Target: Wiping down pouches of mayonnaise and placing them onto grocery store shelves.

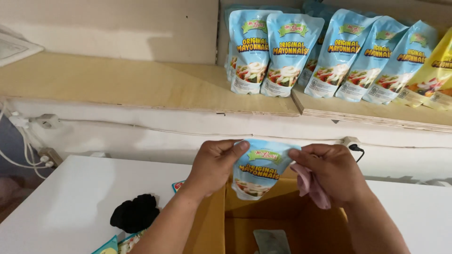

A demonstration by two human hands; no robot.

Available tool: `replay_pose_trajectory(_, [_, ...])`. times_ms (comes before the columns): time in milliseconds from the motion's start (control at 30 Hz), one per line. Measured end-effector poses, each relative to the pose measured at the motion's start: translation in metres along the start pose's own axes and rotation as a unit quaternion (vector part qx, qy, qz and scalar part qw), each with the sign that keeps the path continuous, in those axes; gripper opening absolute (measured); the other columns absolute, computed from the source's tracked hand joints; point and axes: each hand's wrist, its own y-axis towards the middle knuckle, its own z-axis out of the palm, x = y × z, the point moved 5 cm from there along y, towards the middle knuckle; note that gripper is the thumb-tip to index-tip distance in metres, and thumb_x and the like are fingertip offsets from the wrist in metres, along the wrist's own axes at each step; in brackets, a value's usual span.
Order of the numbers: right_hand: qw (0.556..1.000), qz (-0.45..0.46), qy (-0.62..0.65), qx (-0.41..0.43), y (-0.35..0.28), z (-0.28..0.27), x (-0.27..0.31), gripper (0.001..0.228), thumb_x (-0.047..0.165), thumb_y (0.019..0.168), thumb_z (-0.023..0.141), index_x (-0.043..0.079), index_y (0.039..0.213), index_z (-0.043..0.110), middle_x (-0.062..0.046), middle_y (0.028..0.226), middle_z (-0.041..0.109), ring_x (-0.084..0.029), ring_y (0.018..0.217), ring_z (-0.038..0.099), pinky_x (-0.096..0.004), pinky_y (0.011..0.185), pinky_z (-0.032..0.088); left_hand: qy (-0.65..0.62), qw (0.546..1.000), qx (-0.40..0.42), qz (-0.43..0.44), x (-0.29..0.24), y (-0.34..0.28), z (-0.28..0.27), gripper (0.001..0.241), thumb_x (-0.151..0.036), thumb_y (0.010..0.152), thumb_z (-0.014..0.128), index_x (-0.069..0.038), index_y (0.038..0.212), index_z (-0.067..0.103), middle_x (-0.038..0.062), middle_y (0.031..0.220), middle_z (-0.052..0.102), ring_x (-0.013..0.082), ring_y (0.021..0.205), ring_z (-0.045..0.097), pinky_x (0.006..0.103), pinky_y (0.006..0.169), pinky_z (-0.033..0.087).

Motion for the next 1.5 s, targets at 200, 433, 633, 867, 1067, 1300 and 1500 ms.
replay_pose_trajectory(200, [0.995,-0.002,-0.078,-0.064,-0.019,0.039,0.043,0.030,0.022,0.093,0.073,-0.006,0.084,0.076,-0.015,0.046,0.060,-0.020,0.026,0.041,-0.034,0.026,0.026,0.035,0.996,-0.085,0.015,-0.021,0.010,-0.028,0.031,-0.026,0.093,0.073,0.000,0.107,0.080,0.004,0.085,0.081,0.0051,0.075,0.067,0.0242,0.068,0.056])
replay_pose_trajectory(433, [0.993,-0.078,-0.026,-0.085,0.003,0.084,0.096,0.025,0.019,0.088,0.074,-0.006,0.089,0.078,-0.011,0.056,0.067,-0.017,0.035,0.054,-0.034,0.031,0.036,0.193,0.968,-0.116,0.114,-0.104,0.022,-0.081,0.024,-0.025,0.092,0.074,-0.006,0.105,0.081,0.002,0.087,0.082,0.0030,0.076,0.072,0.0224,0.070,0.056])
replay_pose_trajectory(633, [0.982,-0.165,-0.046,-0.077,0.054,0.124,0.164,0.027,0.020,0.094,0.071,-0.004,0.104,0.076,-0.008,0.084,0.076,-0.011,0.067,0.065,-0.028,0.058,0.054,0.187,0.959,-0.131,0.168,-0.140,0.087,-0.139,0.024,-0.024,0.091,0.076,-0.006,0.106,0.080,0.003,0.088,0.082,0.0057,0.074,0.071,0.0231,0.067,0.057])
replay_pose_trajectory(867, [0.959,-0.232,-0.088,-0.135,0.120,0.162,0.210,0.030,0.024,0.092,0.074,-0.001,0.107,0.076,-0.006,0.085,0.076,-0.011,0.068,0.065,-0.030,0.059,0.055,0.136,0.975,-0.111,0.136,-0.150,0.167,-0.180,0.022,-0.023,0.095,0.072,-0.004,0.105,0.080,-0.001,0.079,0.077,0.0046,0.062,0.062,0.0237,0.055,0.054])
replay_pose_trajectory(1067, [0.934,-0.270,-0.138,-0.188,0.160,0.176,0.218,0.030,0.029,0.092,0.074,0.003,0.107,0.078,-0.006,0.084,0.077,-0.010,0.067,0.066,-0.030,0.063,0.054,0.103,0.974,-0.142,0.144,-0.133,0.210,-0.202,0.023,-0.023,0.094,0.074,-0.005,0.105,0.081,-0.001,0.078,0.076,0.0048,0.062,0.061,0.0236,0.056,0.055])
replay_pose_trajectory(1300, [0.926,-0.298,-0.122,-0.197,0.195,0.181,0.193,0.038,0.026,0.094,0.071,0.004,0.125,0.072,-0.006,0.078,0.076,-0.007,0.065,0.064,-0.026,0.060,0.051,0.132,0.956,-0.141,0.221,-0.084,0.227,-0.206,0.051,-0.020,0.084,0.087,-0.004,0.128,0.066,0.006,0.117,0.072,0.0121,0.100,0.071,0.0295,0.083,0.061])
replay_pose_trajectory(1500, [0.907,-0.402,-0.019,-0.124,0.172,0.195,0.118,0.024,0.017,0.098,0.062,-0.005,0.109,0.063,-0.003,0.074,0.066,-0.003,0.065,0.057,-0.023,0.057,0.045,-0.010,0.999,-0.007,0.035,-0.051,0.218,-0.172,0.075,-0.004,0.060,0.087,-0.007,0.127,0.054,0.009,0.112,0.074,0.0191,0.096,0.074,0.0350,0.080,0.064])
